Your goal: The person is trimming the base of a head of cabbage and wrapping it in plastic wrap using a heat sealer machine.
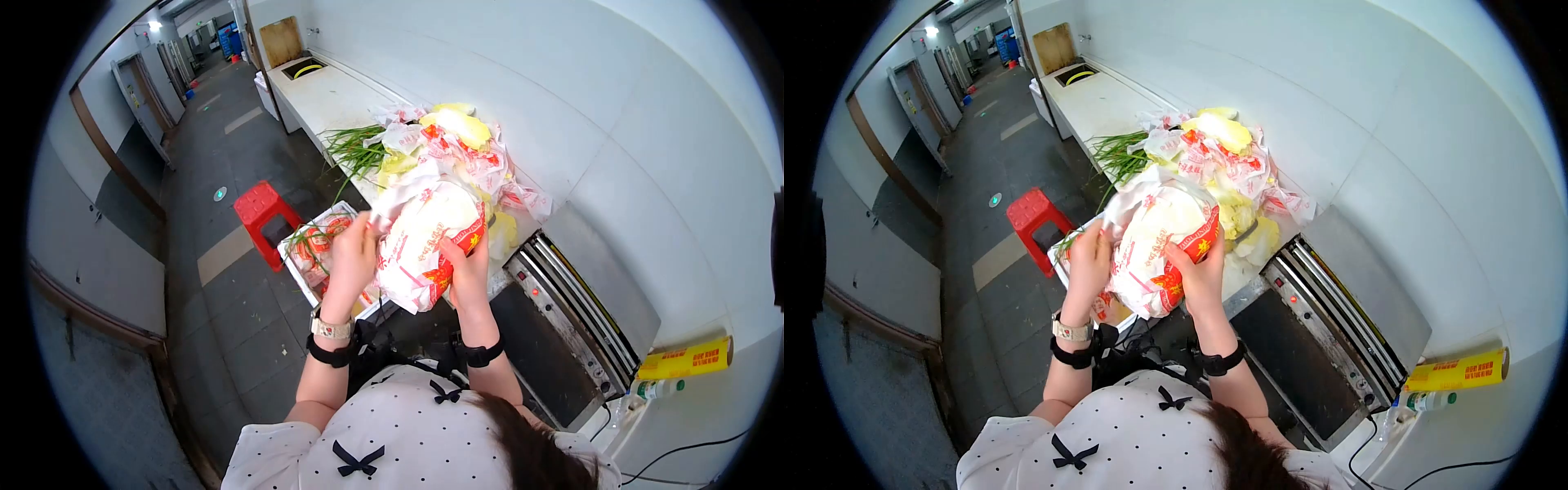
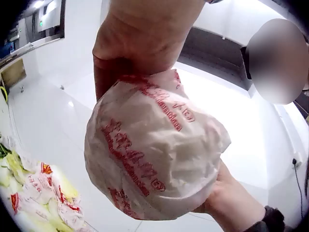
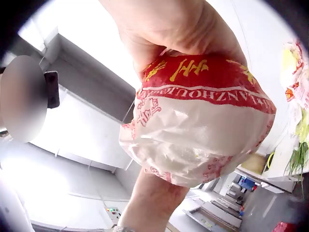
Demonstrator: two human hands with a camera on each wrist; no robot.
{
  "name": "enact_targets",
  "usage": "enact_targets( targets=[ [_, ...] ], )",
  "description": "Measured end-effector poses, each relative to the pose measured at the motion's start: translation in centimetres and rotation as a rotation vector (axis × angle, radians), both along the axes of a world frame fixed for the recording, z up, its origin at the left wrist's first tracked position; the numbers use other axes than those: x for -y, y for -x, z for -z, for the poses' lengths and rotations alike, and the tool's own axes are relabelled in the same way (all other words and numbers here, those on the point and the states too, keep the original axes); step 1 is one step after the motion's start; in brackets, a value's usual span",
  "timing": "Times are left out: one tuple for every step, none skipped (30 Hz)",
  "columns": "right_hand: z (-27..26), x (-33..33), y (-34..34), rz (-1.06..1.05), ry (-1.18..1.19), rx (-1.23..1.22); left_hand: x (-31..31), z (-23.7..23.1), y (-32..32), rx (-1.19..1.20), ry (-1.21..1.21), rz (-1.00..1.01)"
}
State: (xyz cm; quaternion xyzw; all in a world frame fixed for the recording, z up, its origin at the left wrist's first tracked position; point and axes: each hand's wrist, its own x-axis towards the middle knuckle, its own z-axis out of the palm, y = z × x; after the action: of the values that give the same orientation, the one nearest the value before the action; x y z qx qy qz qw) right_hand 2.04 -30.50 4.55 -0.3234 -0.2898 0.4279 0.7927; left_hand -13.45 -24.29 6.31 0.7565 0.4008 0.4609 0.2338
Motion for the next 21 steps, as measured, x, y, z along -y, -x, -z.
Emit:
enact_targets(
  targets=[
    [0.1, 0.0, -0.1, -0.017, -0.017, -0.010, -0.5, -0.1, 0.0, 0.070, 0.021, -0.017],
    [0.4, 0.0, -0.2, -0.030, 0.029, -0.046, -1.7, 0.6, 0.4, 0.087, 0.083, 0.030],
    [0.8, -0.1, -0.4, -0.045, 0.073, -0.081, -2.6, 1.1, 0.6, 0.142, 0.143, 0.022],
    [1.5, -0.2, -0.5, -0.063, 0.116, -0.116, -3.2, 1.6, 0.8, 0.196, 0.203, 0.013],
    [3.1, -0.4, -1.0, -0.129, 0.136, -0.152, -3.9, 2.3, 1.1, 0.252, 0.262, 0.002],
    [2.1, 0.5, -0.8, -0.192, 0.145, -0.225, -4.7, 3.2, 1.8, 0.219, 0.345, -0.034],
    [0.9, 1.4, -0.5, -0.256, 0.155, -0.299, -5.2, 3.9, 1.9, 0.247, 0.350, -0.019],
    [0.5, 1.7, -0.2, -0.244, 0.122, -0.274, -5.5, 4.6, 2.0, 0.273, 0.357, -0.002],
    [0.5, 1.6, -0.1, -0.214, 0.074, -0.251, -5.5, 4.8, 2.1, 0.298, 0.366, 0.016],
    [0.4, 1.6, 0.1, -0.182, 0.028, -0.228, -5.5, 4.9, 2.5, 0.458, 0.468, 0.078],
    [0.4, 1.5, 0.3, -0.150, -0.017, -0.205, -5.5, 4.8, 3.0, 0.619, 0.569, 0.141],
    [1.2, 0.8, 0.2, -0.134, 0.010, -0.357, -5.4, 4.6, 3.4, 0.781, 0.669, 0.206],
    [1.6, 0.3, 0.0, -0.145, -0.004, -0.400, -4.7, 3.1, 3.4, 0.942, 0.767, 0.272],
    [1.8, -0.2, -0.2, -0.156, -0.020, -0.443, -3.3, 1.6, 2.9, 0.996, 0.633, 0.238],
    [1.9, -0.5, -0.4, -0.166, -0.035, -0.486, -2.5, 0.0, 2.8, 0.985, 0.486, 0.291],
    [-0.7, 0.4, 0.2, -0.102, 0.078, -0.536, -1.8, -1.1, 2.7, 0.970, 0.341, 0.339],
    [0.4, -0.3, -0.3, -0.075, 0.049, -0.476, -1.1, -2.0, 2.6, 0.954, 0.201, 0.383],
    [2.4, -1.4, -1.1, -0.050, 0.020, -0.415, -0.5, -3.1, 2.5, 0.676, 0.029, 0.178],
    [2.9, -1.9, -1.2, -0.027, -0.011, -0.354, -0.5, -2.8, 2.3, 0.538, 0.030, 0.231],
    [3.1, -1.9, -1.0, 0.056, -0.001, -0.249, -0.6, -2.4, 2.1, 0.399, 0.026, 0.285],
    [3.2, -2.1, -0.9, 0.091, 0.007, -0.210, -0.8, -2.3, 1.9, 0.259, 0.018, 0.338]
  ],
)
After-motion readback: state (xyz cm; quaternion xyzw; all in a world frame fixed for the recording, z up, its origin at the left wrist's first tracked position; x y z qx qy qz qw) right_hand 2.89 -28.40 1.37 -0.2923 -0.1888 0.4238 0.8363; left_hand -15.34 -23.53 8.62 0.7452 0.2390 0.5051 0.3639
